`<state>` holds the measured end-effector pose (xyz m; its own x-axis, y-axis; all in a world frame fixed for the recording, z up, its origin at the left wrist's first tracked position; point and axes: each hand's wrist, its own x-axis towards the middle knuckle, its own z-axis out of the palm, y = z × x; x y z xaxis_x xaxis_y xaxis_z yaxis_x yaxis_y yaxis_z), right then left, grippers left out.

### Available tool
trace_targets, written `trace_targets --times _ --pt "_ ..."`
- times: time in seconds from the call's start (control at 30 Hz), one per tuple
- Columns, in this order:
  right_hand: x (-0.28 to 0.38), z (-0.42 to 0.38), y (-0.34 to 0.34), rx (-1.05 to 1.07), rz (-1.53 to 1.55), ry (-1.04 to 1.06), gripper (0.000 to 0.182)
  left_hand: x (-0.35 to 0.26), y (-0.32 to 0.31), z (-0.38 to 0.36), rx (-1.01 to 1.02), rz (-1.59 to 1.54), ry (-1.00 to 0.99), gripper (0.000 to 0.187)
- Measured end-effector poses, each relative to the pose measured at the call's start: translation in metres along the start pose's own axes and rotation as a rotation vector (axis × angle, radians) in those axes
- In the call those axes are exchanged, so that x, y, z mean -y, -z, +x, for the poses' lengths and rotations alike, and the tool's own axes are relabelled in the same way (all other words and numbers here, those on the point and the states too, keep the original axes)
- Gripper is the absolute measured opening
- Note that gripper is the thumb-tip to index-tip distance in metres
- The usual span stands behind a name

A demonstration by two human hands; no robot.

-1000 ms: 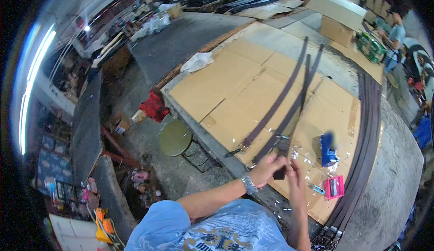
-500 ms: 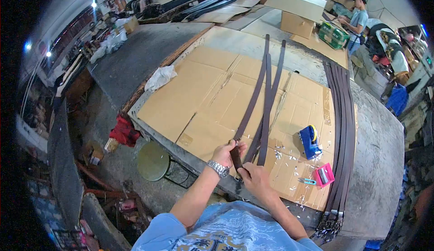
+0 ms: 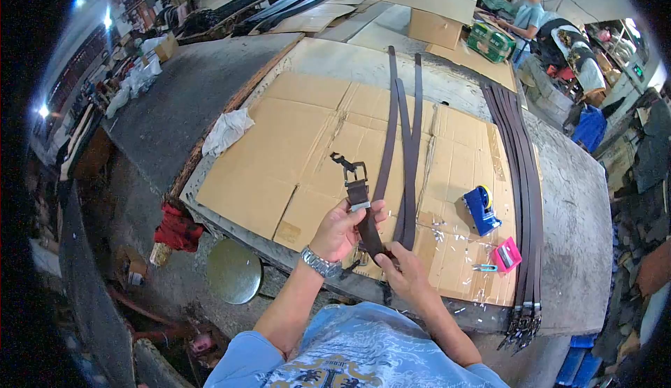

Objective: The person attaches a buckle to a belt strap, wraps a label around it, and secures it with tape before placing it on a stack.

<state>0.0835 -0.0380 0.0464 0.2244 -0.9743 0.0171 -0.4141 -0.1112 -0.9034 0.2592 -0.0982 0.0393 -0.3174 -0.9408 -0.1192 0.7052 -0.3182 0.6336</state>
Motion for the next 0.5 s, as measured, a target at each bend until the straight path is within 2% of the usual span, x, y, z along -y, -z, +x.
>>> trace_targets --times 0.07,0.13,0.17,0.23,0.37,0.5 --pt "0.001 0.006 -0.007 -0.079 0.068 0.039 0.019 0.000 -0.001 -0.003 0.035 0.014 0.022 0.030" --pt "-0.001 0.013 -0.012 -0.084 -0.088 0.096 0.018 0.000 -0.004 -0.004 0.068 0.050 0.037 0.028" --pt "0.002 0.015 -0.013 -0.094 -0.087 0.075 0.018 -0.002 -0.004 -0.003 0.072 0.047 0.060 0.028" --pt "0.008 0.018 -0.013 -0.137 -0.100 0.162 0.019 -0.008 -0.004 0.001 0.109 0.085 0.056 0.028" --pt "0.017 0.023 -0.014 -0.189 -0.142 0.199 0.024 -0.020 -0.008 0.008 0.126 0.147 0.099 0.029" --pt "0.018 0.026 -0.020 -0.192 -0.182 0.142 0.028 -0.027 -0.001 0.022 0.134 0.160 0.082 0.028"
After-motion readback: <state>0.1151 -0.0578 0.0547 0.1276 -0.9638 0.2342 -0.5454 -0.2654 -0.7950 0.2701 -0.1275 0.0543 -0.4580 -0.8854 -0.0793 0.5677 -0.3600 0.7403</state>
